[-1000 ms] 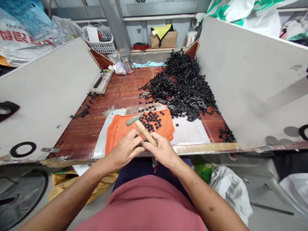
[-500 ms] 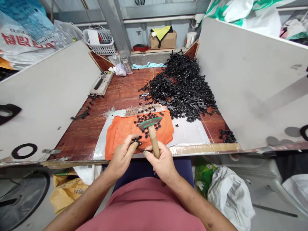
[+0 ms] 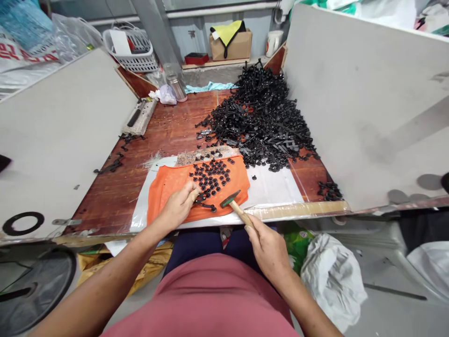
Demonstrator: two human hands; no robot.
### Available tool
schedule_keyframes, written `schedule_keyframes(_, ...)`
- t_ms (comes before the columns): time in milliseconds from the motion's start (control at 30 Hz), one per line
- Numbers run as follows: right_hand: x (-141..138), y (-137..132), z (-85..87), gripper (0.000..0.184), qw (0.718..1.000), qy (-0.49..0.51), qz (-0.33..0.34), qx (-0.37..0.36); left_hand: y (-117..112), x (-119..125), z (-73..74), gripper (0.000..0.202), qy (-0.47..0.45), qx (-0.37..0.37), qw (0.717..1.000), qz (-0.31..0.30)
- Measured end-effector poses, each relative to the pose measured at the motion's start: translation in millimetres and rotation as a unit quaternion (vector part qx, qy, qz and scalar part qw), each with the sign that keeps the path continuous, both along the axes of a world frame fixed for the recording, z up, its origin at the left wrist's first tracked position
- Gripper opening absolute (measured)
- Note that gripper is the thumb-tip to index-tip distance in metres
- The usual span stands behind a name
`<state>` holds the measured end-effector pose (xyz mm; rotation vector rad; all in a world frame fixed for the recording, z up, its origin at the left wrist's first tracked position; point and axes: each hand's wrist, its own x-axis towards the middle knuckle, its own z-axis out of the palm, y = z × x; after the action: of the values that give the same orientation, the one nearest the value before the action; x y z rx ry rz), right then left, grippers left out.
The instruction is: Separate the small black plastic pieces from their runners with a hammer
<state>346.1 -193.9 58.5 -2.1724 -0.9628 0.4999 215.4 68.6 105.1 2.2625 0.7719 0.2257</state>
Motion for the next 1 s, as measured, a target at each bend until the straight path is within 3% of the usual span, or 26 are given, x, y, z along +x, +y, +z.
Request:
schedule_keyframes(400,0.2,0.3,-5.8,0.041,0.999,-0.024,0.016,0.021,-2.2,4.0,5.0,0.014,0.115,0.072,0.991,-0.014)
schedule_keyframes(533,8.5,4.0,11.0,0.040,0.994,-0.098,0.035,0.028,-2.8,3.9,3.4,0.016,0.155,0.105,0.982,-0.019)
schedule_keyframes(733,13.1,31.5,47.1,0.049,0.962,-0.258,0.074,0.051,-9.0,4.2,7.7,0.023,0.211,0.141,0.967,-0.014)
schedule_keyframes(900,9.1,46.8,46.2,0.049,0.947,-0.298,0.120,-0.008,-12.4,5.1,13.2,0.021,0.240,0.135,0.961,-0.016)
schedule_keyframes(1000,8.9,45.1,47.8,0.052,0.947,-0.306,0.098,0.005,-11.1,5.4,12.5,0.021,0.231,0.128,0.964,-0.020)
